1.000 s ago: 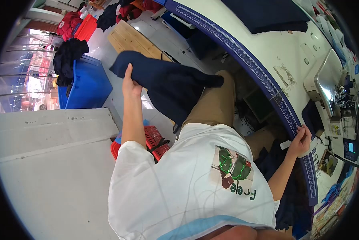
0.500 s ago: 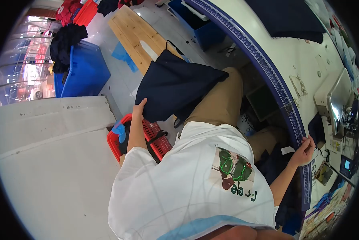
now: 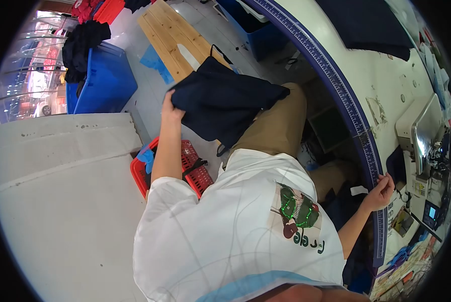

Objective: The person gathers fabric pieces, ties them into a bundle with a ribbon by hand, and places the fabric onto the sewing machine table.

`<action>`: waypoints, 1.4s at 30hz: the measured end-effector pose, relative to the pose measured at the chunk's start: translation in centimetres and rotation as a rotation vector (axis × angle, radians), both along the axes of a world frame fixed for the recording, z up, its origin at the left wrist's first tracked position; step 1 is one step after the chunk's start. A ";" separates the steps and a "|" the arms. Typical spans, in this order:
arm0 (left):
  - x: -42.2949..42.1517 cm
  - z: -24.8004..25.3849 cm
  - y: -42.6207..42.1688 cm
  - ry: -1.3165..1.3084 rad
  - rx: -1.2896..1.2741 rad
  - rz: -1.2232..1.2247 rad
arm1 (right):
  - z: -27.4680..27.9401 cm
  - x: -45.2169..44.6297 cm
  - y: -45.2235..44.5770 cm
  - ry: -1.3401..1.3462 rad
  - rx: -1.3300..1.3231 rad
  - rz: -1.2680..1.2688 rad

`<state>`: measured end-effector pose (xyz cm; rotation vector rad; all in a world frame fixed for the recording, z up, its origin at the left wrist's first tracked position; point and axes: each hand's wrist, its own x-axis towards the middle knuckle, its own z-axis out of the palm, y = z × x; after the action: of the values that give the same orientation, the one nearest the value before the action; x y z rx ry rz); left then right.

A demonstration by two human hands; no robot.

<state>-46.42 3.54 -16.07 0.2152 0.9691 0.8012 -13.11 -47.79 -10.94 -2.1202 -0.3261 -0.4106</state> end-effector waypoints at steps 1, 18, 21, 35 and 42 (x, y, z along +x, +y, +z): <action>1.4 1.4 0.2 -0.040 0.070 -0.045 | -0.1 0.0 -0.1 0.006 0.000 0.003; 19.8 10.3 -18.6 0.565 1.327 -0.487 | 9.3 -1.6 11.4 0.434 0.305 0.840; 17.4 7.2 -25.1 0.429 1.317 -0.892 | 10.4 -2.1 16.5 0.746 0.339 1.103; 4.0 -4.0 -17.9 -0.382 -0.122 -0.972 | 7.1 -6.8 16.2 0.262 -0.458 1.402; -0.3 -10.4 -13.8 -0.154 -0.153 -0.252 | 6.7 -7.2 14.6 0.230 -0.543 1.388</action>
<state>-46.68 -10.23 -26.44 0.1375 0.8341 0.5031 -20.34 -33.21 -4.26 -1.8468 -1.7282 0.7963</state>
